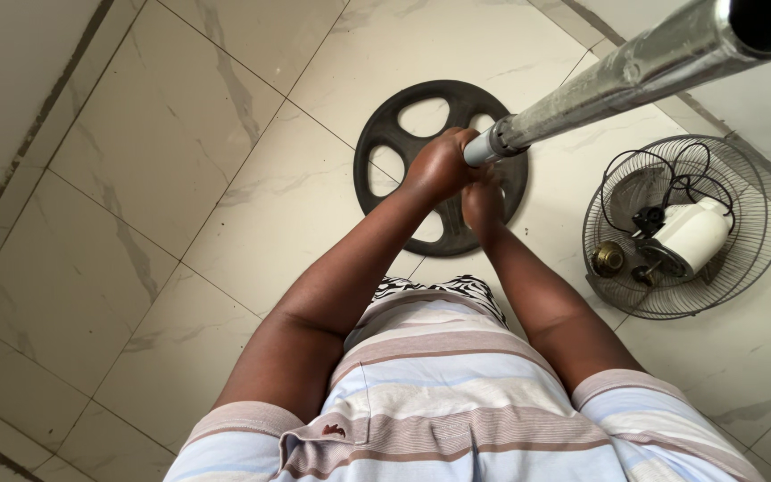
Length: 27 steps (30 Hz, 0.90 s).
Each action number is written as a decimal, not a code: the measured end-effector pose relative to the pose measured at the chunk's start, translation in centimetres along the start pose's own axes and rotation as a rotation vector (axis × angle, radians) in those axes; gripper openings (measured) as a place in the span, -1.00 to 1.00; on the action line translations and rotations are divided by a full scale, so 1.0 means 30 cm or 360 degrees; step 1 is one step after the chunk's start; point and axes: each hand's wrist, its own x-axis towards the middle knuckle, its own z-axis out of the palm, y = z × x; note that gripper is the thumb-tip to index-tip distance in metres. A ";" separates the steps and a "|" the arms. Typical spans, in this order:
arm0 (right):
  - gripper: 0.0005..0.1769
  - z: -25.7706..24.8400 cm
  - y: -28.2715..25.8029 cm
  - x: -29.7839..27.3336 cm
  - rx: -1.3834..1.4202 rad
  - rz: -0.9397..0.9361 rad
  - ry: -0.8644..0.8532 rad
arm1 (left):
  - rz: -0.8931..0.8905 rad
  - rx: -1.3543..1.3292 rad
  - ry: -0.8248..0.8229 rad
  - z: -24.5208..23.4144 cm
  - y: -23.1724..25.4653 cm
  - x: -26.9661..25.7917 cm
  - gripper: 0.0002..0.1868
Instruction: The person uses a screwdriver to loosen and remove a fastener from a black fan blade attached to a metal pole. After detaching the blade, they lift it and inspect it briefly before placing it back on the floor.
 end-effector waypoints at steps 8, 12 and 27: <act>-0.47 -0.092 -0.037 0.016 0.0123 -0.0162 -0.0303 | 0.0070 -0.0016 0.0062 0.008 -0.022 -0.002 -0.64; -0.39 -0.142 -0.055 -0.035 0.0270 -0.0686 -0.0046 | 0.0057 0.0002 0.0054 0.005 -0.025 -0.005 -0.59; -0.43 -0.076 -0.026 -0.019 0.0321 -0.0527 0.0012 | 0.0043 -0.0051 0.0090 -0.008 -0.046 -0.002 -0.58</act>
